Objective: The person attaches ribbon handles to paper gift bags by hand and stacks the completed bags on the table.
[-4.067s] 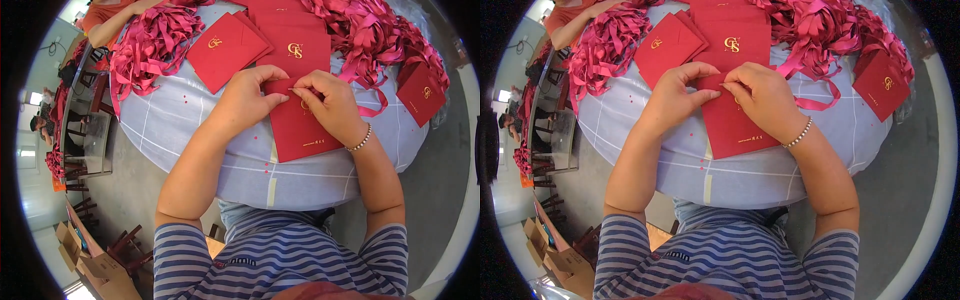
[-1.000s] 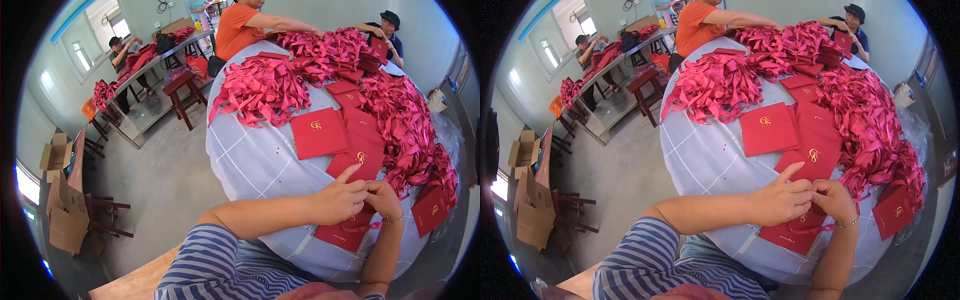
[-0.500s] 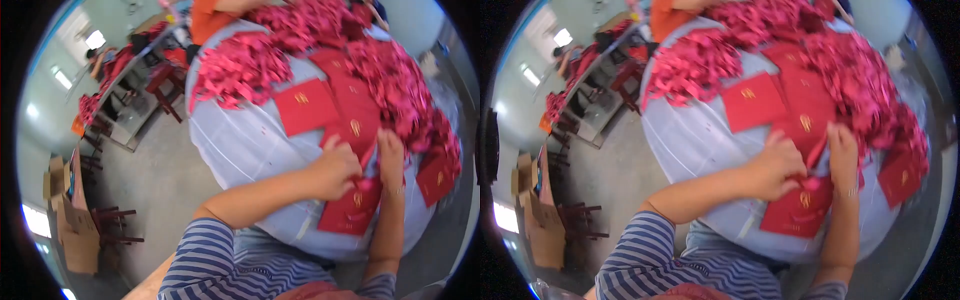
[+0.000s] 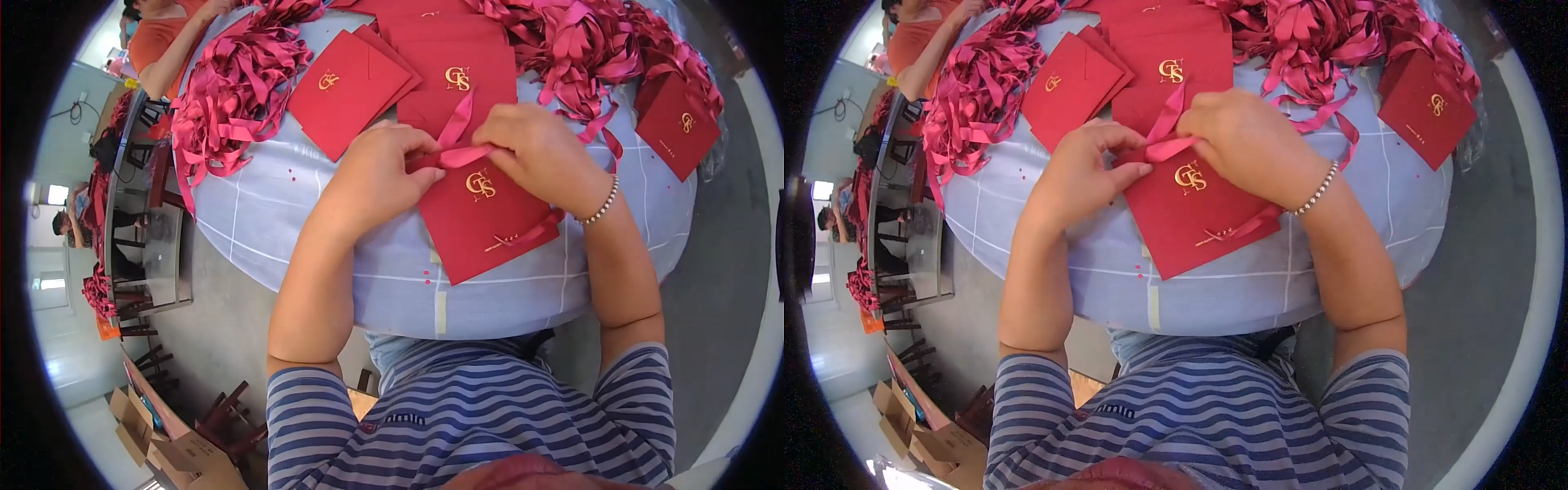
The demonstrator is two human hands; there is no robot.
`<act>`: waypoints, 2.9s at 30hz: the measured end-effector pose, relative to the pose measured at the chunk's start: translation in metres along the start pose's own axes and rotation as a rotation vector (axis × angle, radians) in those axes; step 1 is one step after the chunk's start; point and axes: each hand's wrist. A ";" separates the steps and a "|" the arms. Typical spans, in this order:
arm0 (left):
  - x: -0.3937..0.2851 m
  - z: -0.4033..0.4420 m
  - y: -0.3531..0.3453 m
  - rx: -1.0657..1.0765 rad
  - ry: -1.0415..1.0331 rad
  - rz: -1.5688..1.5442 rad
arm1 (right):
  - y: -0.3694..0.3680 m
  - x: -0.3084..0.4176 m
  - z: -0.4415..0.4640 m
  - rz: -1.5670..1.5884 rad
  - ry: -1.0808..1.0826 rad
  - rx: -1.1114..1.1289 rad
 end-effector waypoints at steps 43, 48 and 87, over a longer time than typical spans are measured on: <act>-0.005 0.032 -0.017 0.116 0.176 -0.344 | 0.015 -0.028 -0.005 0.714 -0.353 0.152; 0.000 0.028 -0.013 0.081 0.147 -0.379 | 0.007 -0.025 -0.005 0.561 -0.264 0.139; 0.003 0.024 -0.024 -0.091 -0.241 -0.048 | 0.004 0.013 -0.004 0.322 -0.249 -0.072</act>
Point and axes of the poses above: each hand's wrist, its own z-axis towards the middle knuckle, its own y-axis out of the back of the hand, x = y × z, and after that the axes turned 13 degrees about -y, right-handed
